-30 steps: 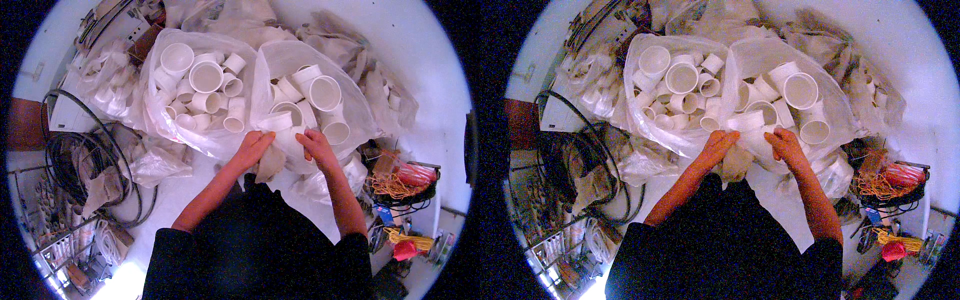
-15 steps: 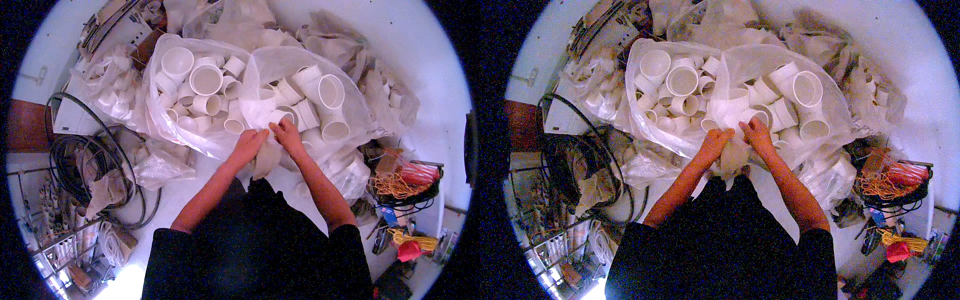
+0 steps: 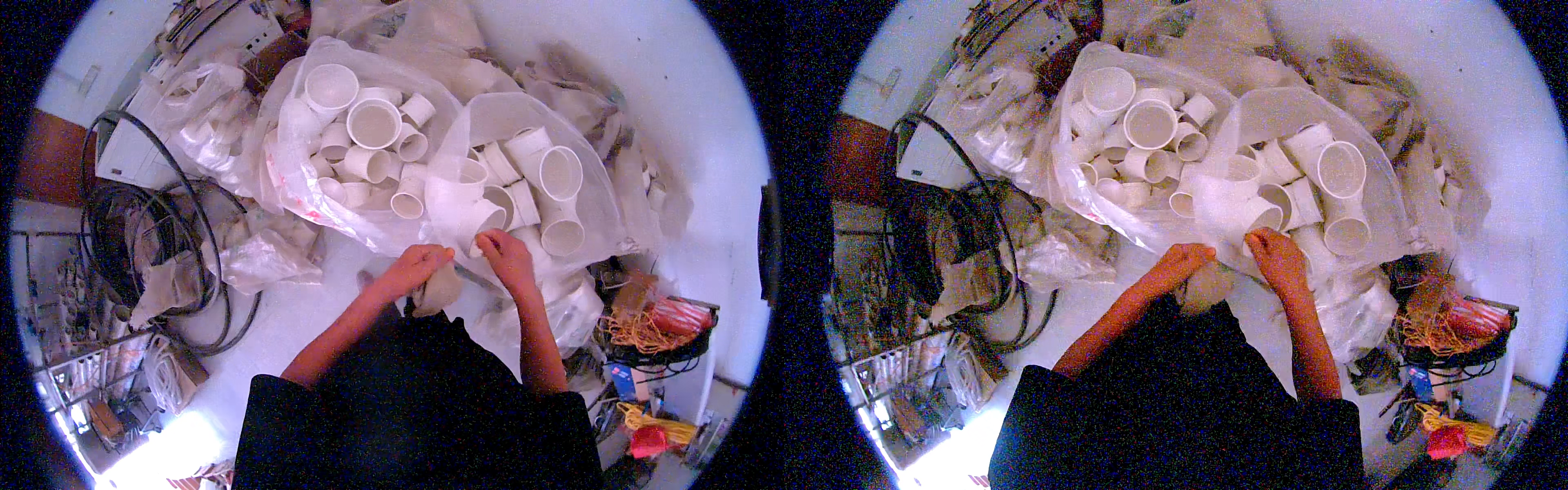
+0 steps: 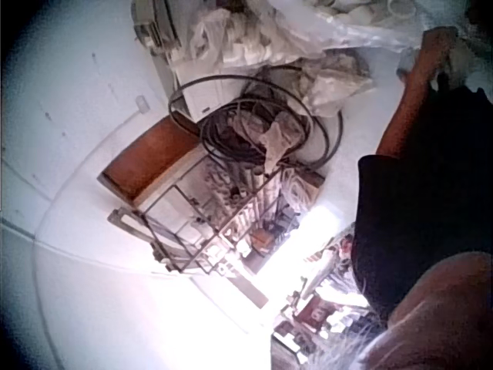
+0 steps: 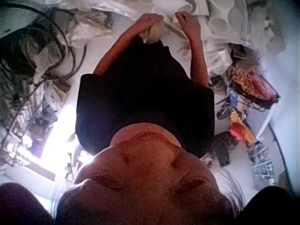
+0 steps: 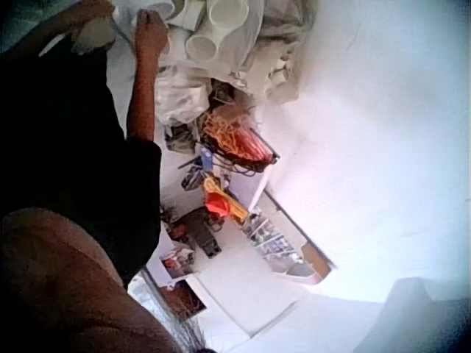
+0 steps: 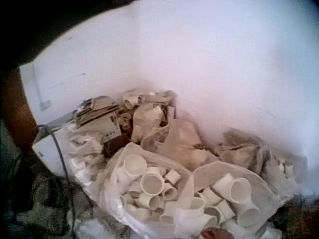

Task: The person picks up white plastic pipe fittings from a large pile of plastic bags and wipes them with a cloth. They handle the fittings one by one, rotating them to clean different surfaces, and then return them to the pile. The process is repeated for multiple fittings throughout the video.

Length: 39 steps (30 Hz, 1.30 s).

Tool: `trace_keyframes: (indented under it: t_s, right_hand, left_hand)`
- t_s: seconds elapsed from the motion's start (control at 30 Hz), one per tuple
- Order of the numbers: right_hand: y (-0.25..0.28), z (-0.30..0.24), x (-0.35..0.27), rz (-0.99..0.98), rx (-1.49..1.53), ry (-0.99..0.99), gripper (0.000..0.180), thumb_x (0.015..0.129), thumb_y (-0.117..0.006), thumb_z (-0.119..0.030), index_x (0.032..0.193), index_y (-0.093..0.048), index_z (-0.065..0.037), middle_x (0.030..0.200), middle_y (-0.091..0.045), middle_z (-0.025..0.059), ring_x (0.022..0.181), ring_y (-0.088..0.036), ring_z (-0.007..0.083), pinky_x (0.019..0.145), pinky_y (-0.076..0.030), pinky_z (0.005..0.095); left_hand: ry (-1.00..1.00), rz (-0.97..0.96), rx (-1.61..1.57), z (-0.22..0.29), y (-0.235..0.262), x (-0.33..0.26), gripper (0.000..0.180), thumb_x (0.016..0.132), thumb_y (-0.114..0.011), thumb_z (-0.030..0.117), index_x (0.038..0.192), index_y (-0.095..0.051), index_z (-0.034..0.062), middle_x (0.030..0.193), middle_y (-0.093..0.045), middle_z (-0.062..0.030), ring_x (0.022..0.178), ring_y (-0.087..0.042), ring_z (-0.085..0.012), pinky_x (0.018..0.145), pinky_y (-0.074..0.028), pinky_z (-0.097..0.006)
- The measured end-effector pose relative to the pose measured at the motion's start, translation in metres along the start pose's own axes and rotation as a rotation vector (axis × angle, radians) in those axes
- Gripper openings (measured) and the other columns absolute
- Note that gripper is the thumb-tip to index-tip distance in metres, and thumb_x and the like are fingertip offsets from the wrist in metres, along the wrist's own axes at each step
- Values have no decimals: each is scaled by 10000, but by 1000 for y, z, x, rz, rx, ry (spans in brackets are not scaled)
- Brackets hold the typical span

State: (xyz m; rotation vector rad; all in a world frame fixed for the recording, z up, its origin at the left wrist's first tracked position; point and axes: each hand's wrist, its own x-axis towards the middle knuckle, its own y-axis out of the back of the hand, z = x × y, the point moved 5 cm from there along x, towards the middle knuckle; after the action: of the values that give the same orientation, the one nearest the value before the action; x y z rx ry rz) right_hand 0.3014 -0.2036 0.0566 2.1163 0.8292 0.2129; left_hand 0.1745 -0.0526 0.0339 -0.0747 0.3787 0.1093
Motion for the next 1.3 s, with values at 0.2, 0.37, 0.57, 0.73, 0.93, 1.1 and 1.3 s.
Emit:
trace_keyframes:
  t_s: [0.2,0.37,0.57,0.73,0.93,1.1,1.3]
  right_hand:
    - [33,-60,15,179,174,85,188,887,-580,-229,965,-645,-72,863,-661,118,743,-646,247,660,-509,346]
    - [2,-140,50,53,293,274,192,882,-589,-201,1029,-620,-82,959,-649,93,825,-647,216,658,-519,316]
    - [-74,-194,122,-58,257,408,312,843,-611,-132,1140,-562,-51,1065,-589,107,871,-616,209,734,-505,318]
    - [-144,-216,196,111,103,586,484,816,-630,-122,1268,-466,-62,1148,-547,145,933,-604,238,810,-487,349]
    - [-188,-239,254,76,-168,543,488,839,-519,-89,1284,-388,59,1269,-472,250,1197,-451,373,1040,-349,387]
    - [-228,-188,306,54,-224,469,464,844,-490,-89,1272,-405,65,1254,-473,270,1134,-497,376,1000,-387,399]
    - [-214,-178,336,182,-240,462,351,871,-474,-182,1168,-559,-15,1067,-622,195,995,-593,350,843,-476,432]
  left_hand:
    - [48,-12,3,-16,30,-37,319,907,-555,347,913,-645,42,874,-637,-32,832,-563,-139,763,-460,-298]
    - [69,118,-84,-44,65,-71,308,887,-590,337,949,-644,40,896,-637,-38,860,-566,-128,788,-458,-284]
    - [116,302,-242,-67,108,-115,355,872,-602,349,1031,-622,32,961,-637,-55,913,-568,-132,816,-451,-292]
    - [164,393,-416,-75,143,-148,315,871,-611,310,1022,-622,34,972,-629,-43,920,-565,-137,820,-451,-291]
    - [197,501,-419,-96,184,-185,326,899,-559,340,980,-636,33,938,-633,-48,896,-574,-165,819,-454,-296]
    - [107,544,-525,-93,205,-213,303,885,-562,316,959,-640,32,940,-626,-59,908,-576,-183,823,-453,-301]
    - [90,585,-845,-127,209,-232,417,869,-604,299,1145,-551,-9,1057,-620,-97,948,-595,-201,837,-482,-309]
